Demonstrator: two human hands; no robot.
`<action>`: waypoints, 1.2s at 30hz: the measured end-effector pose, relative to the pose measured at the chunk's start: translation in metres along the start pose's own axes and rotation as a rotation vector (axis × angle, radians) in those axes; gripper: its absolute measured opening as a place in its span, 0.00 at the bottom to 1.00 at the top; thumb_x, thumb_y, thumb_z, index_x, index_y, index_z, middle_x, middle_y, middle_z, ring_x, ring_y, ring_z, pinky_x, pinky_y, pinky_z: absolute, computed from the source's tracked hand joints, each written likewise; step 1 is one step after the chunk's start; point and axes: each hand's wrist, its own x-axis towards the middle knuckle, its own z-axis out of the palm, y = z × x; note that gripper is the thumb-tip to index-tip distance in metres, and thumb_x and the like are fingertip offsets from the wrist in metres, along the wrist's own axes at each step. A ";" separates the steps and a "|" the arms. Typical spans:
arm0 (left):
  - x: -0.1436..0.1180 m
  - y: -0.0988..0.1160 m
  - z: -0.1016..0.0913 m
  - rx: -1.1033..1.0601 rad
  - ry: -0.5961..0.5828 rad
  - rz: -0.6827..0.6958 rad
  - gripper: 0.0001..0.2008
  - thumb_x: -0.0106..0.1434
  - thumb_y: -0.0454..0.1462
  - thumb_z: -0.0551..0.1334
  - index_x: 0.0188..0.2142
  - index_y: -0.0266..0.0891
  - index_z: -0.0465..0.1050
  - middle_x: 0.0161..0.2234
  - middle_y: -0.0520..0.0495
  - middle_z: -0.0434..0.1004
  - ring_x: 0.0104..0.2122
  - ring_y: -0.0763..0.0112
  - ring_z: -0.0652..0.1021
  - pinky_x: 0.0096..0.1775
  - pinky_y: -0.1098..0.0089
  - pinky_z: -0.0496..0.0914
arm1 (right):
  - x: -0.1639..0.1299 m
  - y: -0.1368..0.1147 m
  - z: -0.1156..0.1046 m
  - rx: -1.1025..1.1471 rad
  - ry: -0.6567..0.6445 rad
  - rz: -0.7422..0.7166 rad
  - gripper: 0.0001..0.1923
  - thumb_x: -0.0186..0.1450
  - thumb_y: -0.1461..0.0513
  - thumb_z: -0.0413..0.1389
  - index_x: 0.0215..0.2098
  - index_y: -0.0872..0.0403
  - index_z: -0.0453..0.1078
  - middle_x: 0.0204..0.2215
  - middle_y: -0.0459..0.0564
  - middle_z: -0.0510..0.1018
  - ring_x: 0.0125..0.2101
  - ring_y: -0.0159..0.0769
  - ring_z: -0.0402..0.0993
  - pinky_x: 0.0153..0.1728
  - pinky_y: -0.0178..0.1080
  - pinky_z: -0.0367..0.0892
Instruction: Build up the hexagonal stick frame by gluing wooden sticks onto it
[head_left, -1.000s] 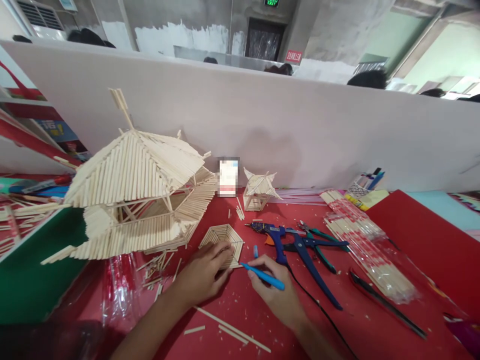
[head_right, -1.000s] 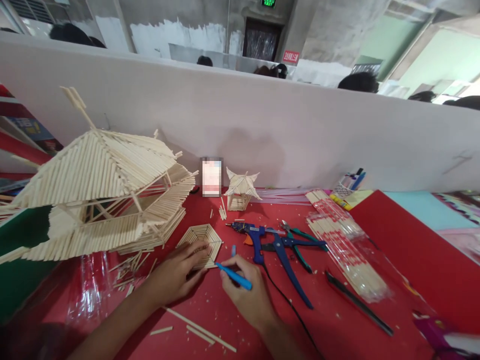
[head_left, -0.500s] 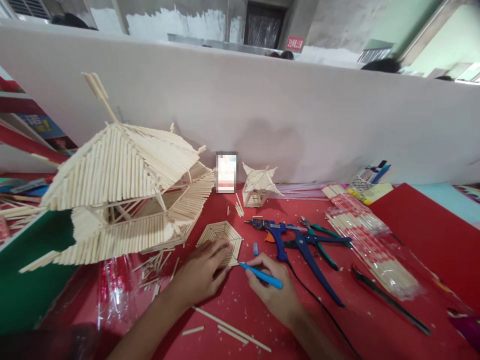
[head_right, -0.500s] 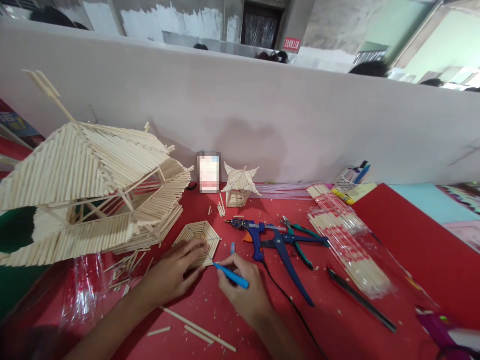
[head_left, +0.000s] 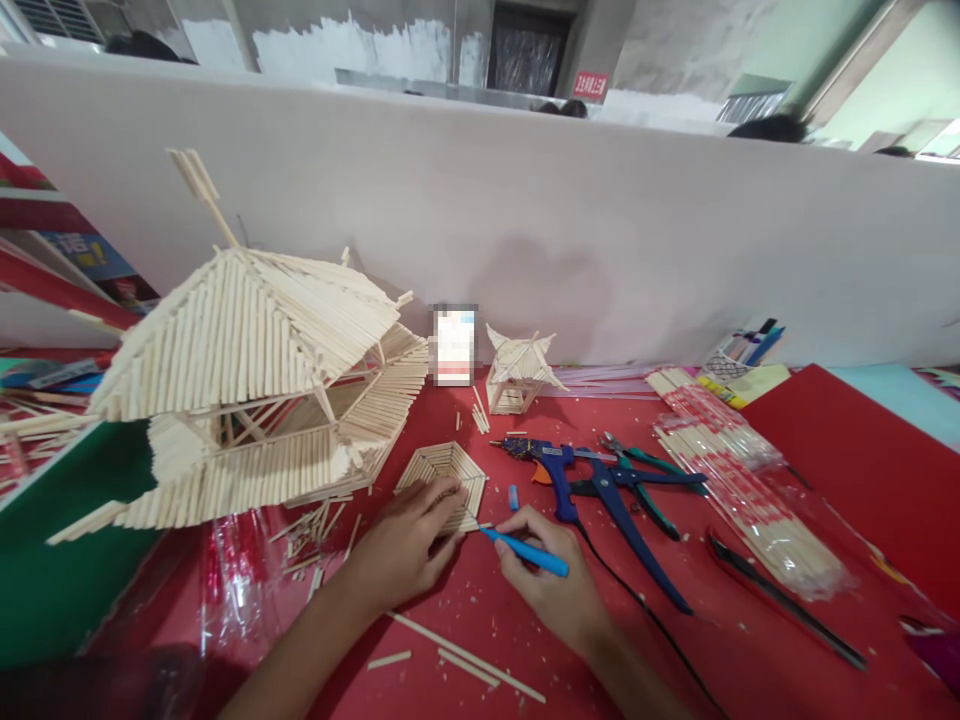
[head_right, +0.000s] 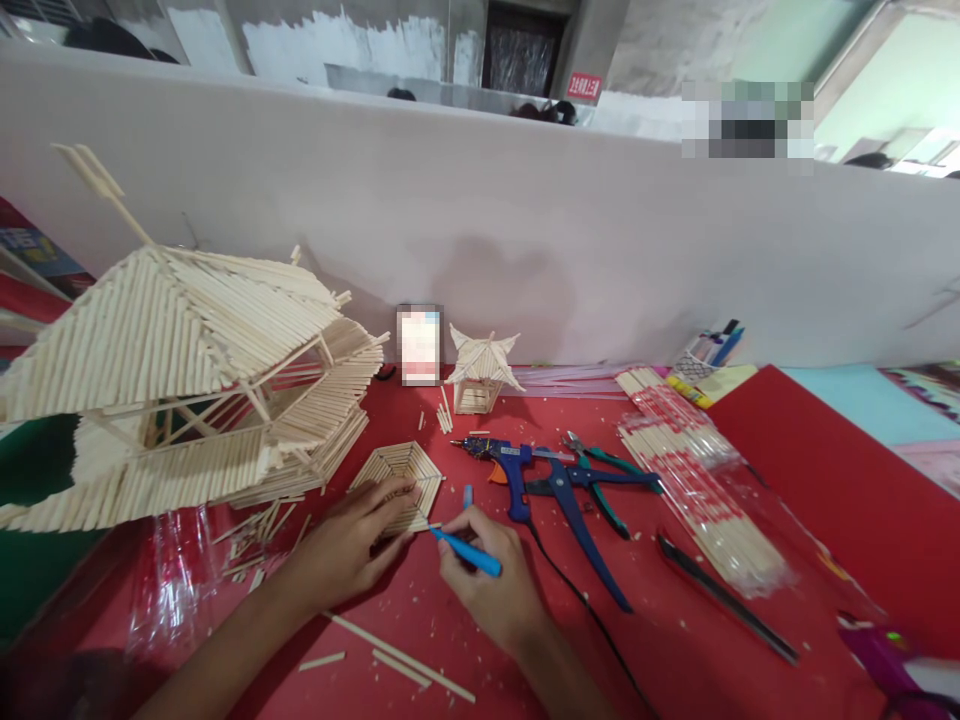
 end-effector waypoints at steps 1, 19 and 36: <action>0.000 0.000 0.000 0.001 0.000 -0.001 0.17 0.67 0.36 0.56 0.55 0.41 0.68 0.58 0.42 0.70 0.53 0.57 0.74 0.54 0.58 0.71 | 0.000 0.000 0.000 0.004 -0.001 -0.002 0.04 0.64 0.60 0.56 0.32 0.52 0.69 0.20 0.41 0.69 0.20 0.30 0.66 0.21 0.30 0.57; 0.000 -0.001 0.000 0.012 -0.043 -0.006 0.18 0.68 0.37 0.55 0.56 0.40 0.66 0.59 0.41 0.68 0.53 0.56 0.73 0.54 0.56 0.70 | 0.003 0.006 -0.012 -0.201 0.108 -0.239 0.12 0.69 0.62 0.49 0.48 0.51 0.71 0.39 0.51 0.80 0.40 0.39 0.78 0.39 0.36 0.71; 0.000 0.008 -0.011 -0.007 0.036 0.070 0.20 0.68 0.37 0.57 0.59 0.45 0.63 0.59 0.40 0.67 0.49 0.58 0.77 0.46 0.62 0.75 | 0.006 -0.009 -0.014 0.036 0.024 -0.105 0.08 0.65 0.62 0.56 0.41 0.49 0.62 0.35 0.46 0.74 0.28 0.32 0.71 0.29 0.33 0.67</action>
